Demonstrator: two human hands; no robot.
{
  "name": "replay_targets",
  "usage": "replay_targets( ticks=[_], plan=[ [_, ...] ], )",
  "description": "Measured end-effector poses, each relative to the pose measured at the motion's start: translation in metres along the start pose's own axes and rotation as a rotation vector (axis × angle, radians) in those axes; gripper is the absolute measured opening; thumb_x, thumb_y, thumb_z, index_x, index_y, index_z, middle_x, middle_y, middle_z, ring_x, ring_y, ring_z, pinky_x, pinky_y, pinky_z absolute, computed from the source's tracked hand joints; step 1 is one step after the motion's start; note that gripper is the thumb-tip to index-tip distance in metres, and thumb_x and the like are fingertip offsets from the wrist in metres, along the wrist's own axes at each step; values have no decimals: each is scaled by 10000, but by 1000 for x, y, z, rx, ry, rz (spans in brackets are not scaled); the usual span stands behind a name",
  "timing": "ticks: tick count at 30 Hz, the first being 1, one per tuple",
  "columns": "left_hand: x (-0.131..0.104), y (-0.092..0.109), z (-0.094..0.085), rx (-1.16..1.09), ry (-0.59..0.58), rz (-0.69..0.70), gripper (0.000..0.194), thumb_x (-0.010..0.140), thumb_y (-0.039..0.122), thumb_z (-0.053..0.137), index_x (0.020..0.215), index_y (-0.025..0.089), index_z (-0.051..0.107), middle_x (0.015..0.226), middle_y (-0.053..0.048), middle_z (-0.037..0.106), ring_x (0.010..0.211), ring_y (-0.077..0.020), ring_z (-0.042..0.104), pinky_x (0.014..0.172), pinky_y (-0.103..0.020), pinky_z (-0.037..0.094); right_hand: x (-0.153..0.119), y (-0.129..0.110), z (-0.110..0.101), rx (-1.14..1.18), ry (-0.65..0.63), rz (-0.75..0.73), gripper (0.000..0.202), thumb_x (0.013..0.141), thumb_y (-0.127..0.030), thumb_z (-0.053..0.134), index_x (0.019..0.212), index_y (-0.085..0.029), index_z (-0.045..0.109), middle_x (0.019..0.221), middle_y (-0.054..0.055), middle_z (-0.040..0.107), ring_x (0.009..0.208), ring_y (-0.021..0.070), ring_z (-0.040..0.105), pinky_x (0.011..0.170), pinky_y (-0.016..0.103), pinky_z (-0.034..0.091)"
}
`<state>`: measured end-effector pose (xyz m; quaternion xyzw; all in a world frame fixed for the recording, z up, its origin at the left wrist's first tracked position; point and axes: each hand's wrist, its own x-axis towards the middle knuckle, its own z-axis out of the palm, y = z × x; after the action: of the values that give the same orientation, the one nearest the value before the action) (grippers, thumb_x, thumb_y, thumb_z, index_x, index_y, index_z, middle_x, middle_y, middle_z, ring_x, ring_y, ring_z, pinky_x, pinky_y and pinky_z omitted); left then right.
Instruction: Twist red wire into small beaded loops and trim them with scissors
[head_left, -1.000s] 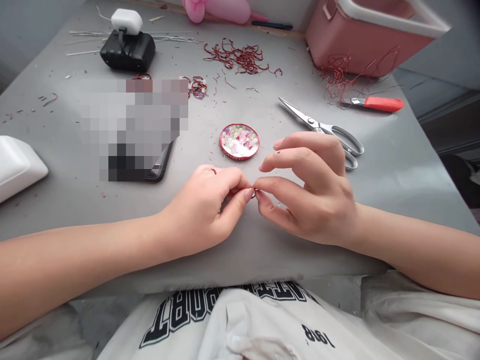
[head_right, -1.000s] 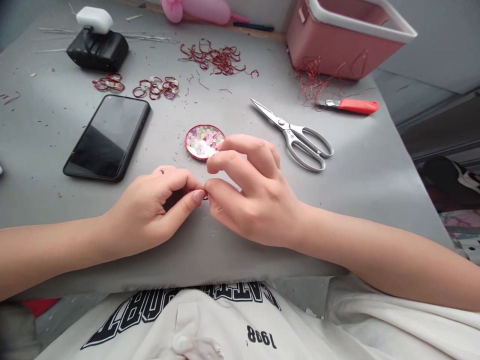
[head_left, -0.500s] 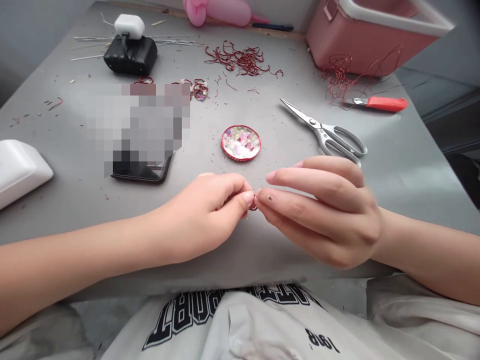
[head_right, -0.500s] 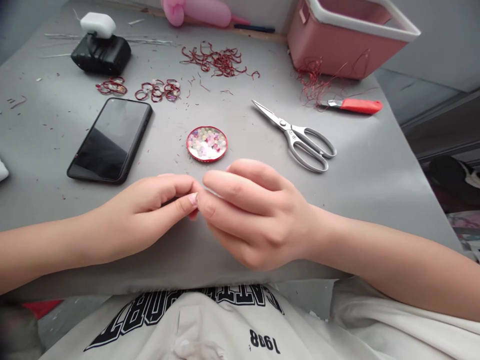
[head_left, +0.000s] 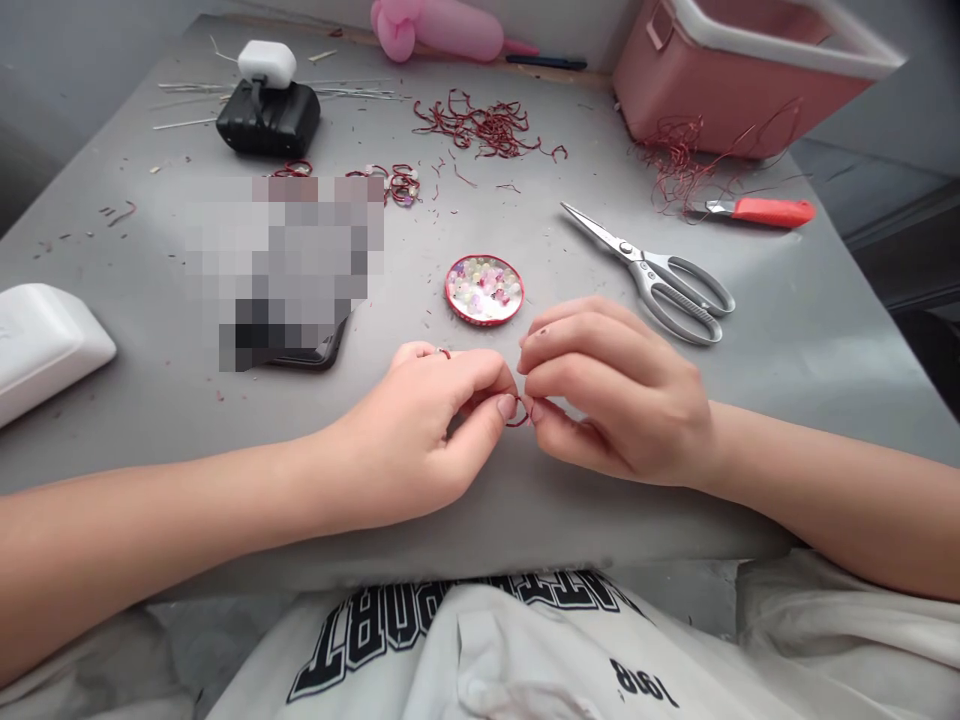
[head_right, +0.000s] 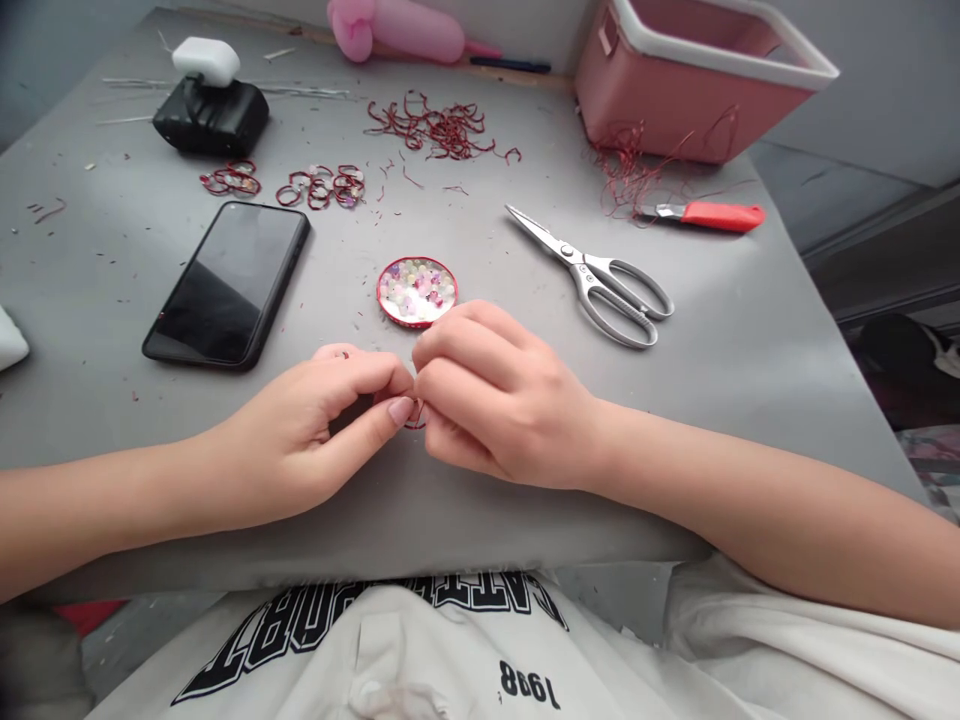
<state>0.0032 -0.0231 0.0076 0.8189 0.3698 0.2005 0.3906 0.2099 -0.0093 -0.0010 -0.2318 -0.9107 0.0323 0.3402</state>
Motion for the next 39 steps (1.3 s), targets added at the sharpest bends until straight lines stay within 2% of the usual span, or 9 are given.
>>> replay_targets(
  ticks=[3,8,11,16,22,27,30,34,39],
  plan=[
    [0,1,-1,-13,-11,9,194,948,179,426,774,198,509,628,81,502,561,-105,423,812,-356,369,-3,4,1,-42,-8,-54,188,852,-125,586,741,-260,520,834,40,629,798,198,608,715,388,570],
    [0,1,0,24,29,34,198,950,195,419,785,199,528,620,79,489,552,-106,402,803,-347,369,-5,4,4,-42,41,-120,231,861,-59,533,747,-259,537,781,50,597,767,195,584,698,379,578],
    [-1,0,2,29,45,26,207,948,201,416,776,201,531,613,75,497,559,-113,410,798,-340,373,-4,4,3,-87,59,-131,206,871,-97,545,752,-264,558,780,47,614,751,190,590,681,366,575],
    [-2,-2,3,20,52,-8,234,959,243,407,795,207,570,648,49,584,631,-143,490,810,-347,385,-3,5,-3,-90,-42,43,142,878,-252,635,745,-288,606,831,48,666,802,221,639,706,398,569],
    [-3,-2,4,48,53,56,148,922,161,437,809,208,520,654,68,535,613,-125,456,853,-351,374,1,-6,-7,57,36,86,198,861,-108,569,741,-264,595,755,39,661,713,181,642,673,337,579],
    [-4,-4,3,51,65,74,162,940,179,419,826,209,530,648,73,564,584,-119,457,847,-350,373,6,-9,-12,302,-85,304,231,904,-99,519,739,-235,607,780,28,682,690,137,650,639,277,563],
    [-4,-5,3,29,66,56,185,956,205,412,825,212,543,697,54,627,641,-135,521,875,-353,383,7,-6,-13,407,-92,324,191,910,-124,567,761,-223,632,801,30,687,721,132,659,673,274,560],
    [-4,-4,2,20,68,33,189,954,225,437,791,220,533,660,51,592,652,-145,519,865,-347,400,4,-4,-12,441,-61,330,95,898,-178,641,811,-213,656,829,31,684,743,129,653,695,279,552],
    [-2,-3,3,11,58,-2,212,946,257,427,760,223,522,645,43,602,635,-148,523,877,-363,410,3,-6,-11,429,-127,395,110,891,-187,605,795,-229,639,837,19,694,752,136,648,703,288,551]
  ],
)
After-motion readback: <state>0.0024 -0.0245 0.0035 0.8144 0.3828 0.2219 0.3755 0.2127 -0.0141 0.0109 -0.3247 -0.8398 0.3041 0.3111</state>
